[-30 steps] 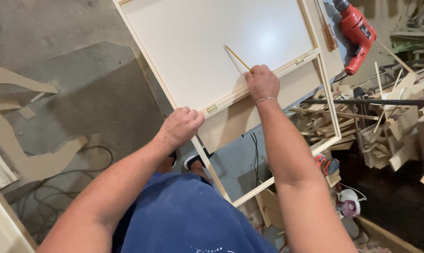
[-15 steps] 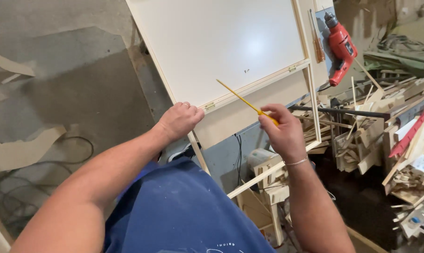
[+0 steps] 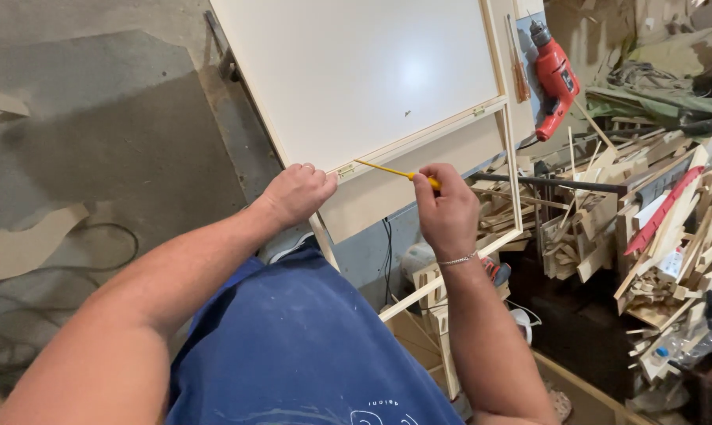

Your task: Attaching hinges to a wooden frame using a pencil for marking and a screwdriver for fastening

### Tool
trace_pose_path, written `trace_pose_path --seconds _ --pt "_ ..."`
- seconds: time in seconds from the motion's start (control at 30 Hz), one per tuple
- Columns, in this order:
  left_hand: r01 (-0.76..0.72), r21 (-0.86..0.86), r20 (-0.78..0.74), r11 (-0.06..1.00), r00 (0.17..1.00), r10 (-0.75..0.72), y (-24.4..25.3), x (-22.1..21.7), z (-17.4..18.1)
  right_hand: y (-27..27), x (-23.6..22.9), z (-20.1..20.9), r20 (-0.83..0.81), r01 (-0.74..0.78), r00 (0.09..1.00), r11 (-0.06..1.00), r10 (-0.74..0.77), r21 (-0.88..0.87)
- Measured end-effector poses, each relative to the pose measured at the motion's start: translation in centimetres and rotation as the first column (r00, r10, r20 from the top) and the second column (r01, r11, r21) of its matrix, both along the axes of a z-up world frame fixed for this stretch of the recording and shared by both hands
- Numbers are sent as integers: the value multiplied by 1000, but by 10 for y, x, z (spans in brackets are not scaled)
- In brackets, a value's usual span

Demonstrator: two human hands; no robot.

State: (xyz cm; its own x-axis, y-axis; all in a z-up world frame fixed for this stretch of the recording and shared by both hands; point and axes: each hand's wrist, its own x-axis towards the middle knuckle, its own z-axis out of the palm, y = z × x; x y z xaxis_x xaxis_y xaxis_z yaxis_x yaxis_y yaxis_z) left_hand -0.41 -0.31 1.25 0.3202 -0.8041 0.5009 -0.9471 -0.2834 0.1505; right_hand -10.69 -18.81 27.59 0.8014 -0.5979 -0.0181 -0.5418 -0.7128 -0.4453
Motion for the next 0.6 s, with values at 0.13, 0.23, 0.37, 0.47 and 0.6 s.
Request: trace_pose_path --seconds 0.13,0.23,0.37,0.47,0.6 --pt "16 -9 -6 1000 1000 -16 -2 -1 -8 -5 5 -19 -33 -118 993 986 115 -116" --pt "10 -15 -10 1000 1000 -10 0 -1 -1 -2 10 -22 -41 -147 989 980 143 -135" --pt "-3 -9 10 1000 1000 3 1 -1 13 -3 13 -27 -60 -168 985 973 161 -160" --pt "11 -34 1 999 1000 -11 0 0 8 -2 14 -28 -45 -187 982 965 181 -184" --pt "7 -27 -17 1000 1000 -7 1 -1 8 -1 15 -29 -48 -191 982 962 185 -195"
